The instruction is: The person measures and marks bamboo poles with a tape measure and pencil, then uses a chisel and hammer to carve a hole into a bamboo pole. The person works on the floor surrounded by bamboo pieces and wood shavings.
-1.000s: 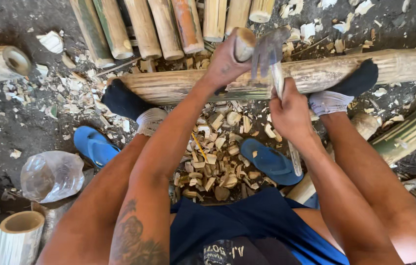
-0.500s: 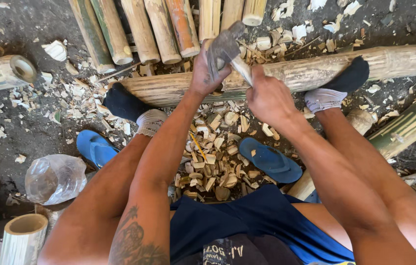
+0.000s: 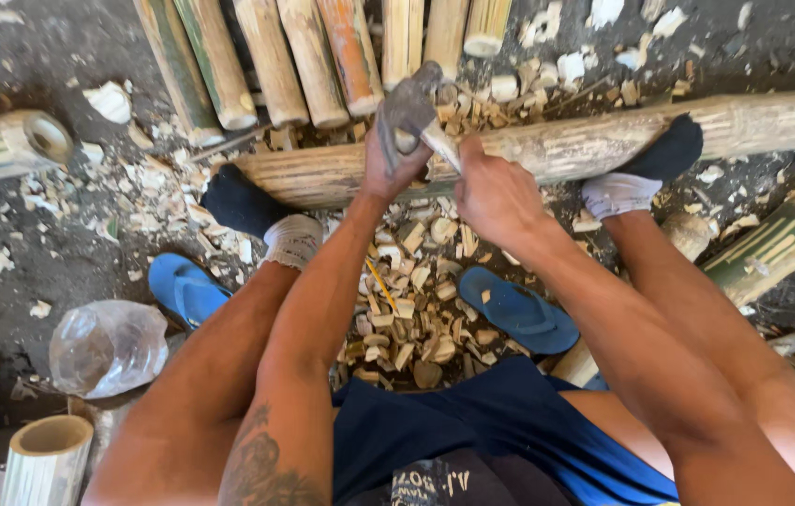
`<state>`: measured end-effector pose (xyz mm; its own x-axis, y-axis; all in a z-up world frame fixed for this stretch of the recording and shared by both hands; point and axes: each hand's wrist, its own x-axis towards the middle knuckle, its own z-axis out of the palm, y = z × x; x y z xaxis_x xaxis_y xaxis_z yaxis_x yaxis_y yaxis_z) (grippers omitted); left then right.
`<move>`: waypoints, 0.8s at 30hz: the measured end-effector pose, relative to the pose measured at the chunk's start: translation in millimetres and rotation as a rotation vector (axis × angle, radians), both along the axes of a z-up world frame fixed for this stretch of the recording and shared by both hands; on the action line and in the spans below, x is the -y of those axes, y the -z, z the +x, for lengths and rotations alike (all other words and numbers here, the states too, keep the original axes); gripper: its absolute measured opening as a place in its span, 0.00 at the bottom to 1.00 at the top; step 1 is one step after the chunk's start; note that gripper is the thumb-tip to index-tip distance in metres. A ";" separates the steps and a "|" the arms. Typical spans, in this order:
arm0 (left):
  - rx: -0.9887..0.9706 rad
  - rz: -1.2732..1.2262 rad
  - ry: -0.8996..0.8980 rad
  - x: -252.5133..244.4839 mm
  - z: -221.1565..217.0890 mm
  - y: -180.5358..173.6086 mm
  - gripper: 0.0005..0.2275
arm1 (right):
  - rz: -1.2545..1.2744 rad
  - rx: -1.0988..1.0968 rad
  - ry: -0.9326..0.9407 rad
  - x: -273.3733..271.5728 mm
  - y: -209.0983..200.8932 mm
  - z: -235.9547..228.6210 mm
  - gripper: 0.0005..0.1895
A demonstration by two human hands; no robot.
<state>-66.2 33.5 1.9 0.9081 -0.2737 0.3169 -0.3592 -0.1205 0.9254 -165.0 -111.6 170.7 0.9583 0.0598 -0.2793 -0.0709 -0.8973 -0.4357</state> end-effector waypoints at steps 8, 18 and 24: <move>-0.125 0.000 -0.037 -1.1 -4.7 29.9 0.25 | 0.218 0.348 0.100 21.7 -46.2 -27.9 0.13; -0.018 0.197 0.044 13.6 -19.7 63.6 0.30 | -0.025 0.094 0.040 17.3 92.9 -30.0 0.28; -0.036 0.249 0.233 40.4 25.7 21.6 0.27 | 0.233 -0.062 0.307 37.7 49.3 -38.8 0.14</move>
